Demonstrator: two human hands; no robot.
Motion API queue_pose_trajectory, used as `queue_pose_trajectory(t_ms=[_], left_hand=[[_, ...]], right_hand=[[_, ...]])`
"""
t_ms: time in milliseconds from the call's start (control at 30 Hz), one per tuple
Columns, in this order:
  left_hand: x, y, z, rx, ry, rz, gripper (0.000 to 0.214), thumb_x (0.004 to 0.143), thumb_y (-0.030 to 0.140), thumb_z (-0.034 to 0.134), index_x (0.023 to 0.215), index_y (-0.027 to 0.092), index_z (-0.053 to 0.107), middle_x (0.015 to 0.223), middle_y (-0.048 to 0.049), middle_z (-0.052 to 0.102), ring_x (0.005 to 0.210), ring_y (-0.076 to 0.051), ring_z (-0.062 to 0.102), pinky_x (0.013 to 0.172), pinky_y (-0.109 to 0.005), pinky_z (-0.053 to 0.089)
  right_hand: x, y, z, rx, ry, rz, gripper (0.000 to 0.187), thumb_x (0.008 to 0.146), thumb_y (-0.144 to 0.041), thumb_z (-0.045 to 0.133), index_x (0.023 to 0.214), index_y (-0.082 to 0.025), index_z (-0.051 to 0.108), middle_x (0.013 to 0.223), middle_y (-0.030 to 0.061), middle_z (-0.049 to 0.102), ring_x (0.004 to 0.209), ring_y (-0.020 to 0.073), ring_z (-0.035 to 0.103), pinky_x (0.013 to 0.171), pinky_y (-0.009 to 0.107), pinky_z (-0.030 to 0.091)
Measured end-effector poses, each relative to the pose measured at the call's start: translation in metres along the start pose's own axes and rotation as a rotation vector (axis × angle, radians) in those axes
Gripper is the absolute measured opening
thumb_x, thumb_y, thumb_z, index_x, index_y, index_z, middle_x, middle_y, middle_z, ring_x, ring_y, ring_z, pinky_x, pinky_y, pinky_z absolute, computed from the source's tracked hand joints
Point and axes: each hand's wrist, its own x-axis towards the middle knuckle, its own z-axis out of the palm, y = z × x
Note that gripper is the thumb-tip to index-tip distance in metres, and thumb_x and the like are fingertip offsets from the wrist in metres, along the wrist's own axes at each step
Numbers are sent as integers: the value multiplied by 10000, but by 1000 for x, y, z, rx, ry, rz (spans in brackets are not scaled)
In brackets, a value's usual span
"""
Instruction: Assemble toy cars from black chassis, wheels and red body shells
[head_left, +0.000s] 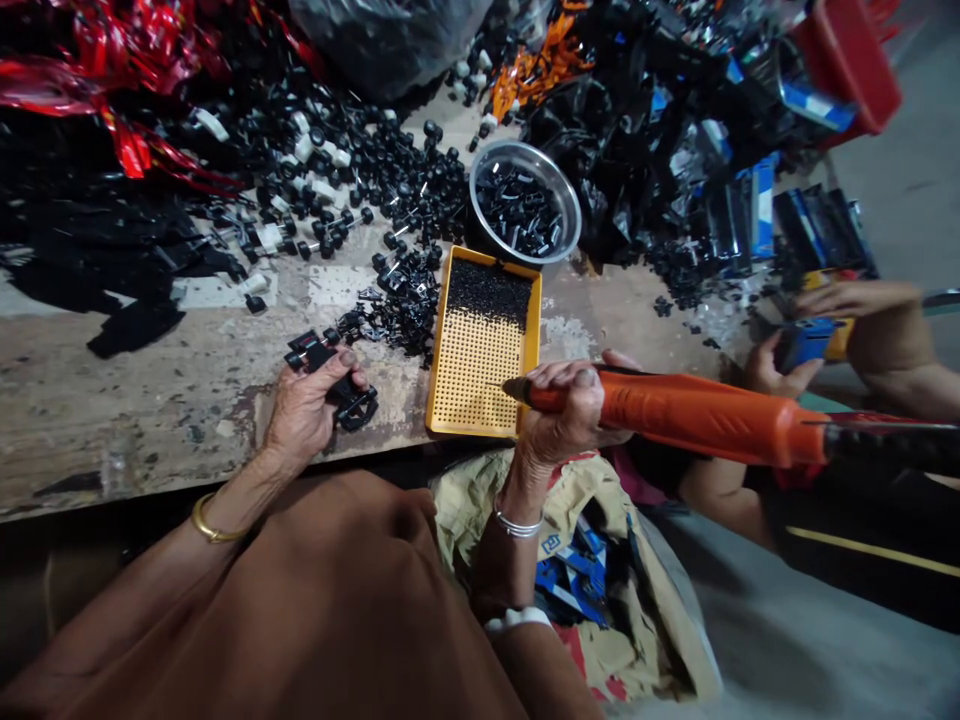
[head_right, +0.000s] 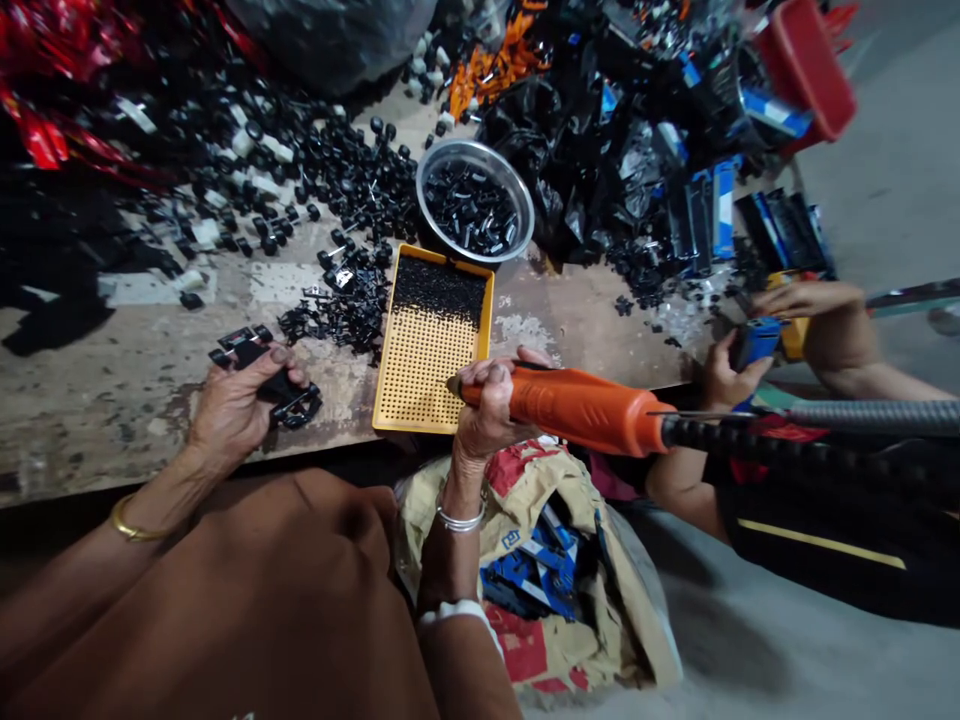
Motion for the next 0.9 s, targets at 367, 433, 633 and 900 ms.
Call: queue_pose_trajectory(t_ms=[367,433,633,900], left_hand=[[0,0,1,-18,15,-12,295,501,192,834,688,143,611,571,33,592,509,-90,564,499,-210,493],[0,1,1,-18,14,-9,286,506,184,831,683,147,609,568,36,590,509,-90,564,499,-210,490],[0,1,1,-5,-6,-4,249,539,192,809,680,159,607,575,40,586,511,-86,560,512,-217,487],[2,-4,1,-18,9,40,307,540,239,832,713,152,592,583,50,579,495,-77,554,523,-223,475]], right_hand=[[-2,1,1,18,-43,7,233,740,-281,620,922,-246,479,522,-115,431,408,67,427,440,215,422],[1,0,-2,13,-39,17,224,734,-303,627,898,-240,487,522,-112,416,410,70,422,442,222,425],[4,-24,-10,62,-140,81,278,734,-348,597,563,-198,438,503,-71,371,421,75,406,462,254,447],[-49,-48,18,231,-344,115,124,805,-280,561,929,-291,567,539,-88,426,377,110,406,355,244,422]])
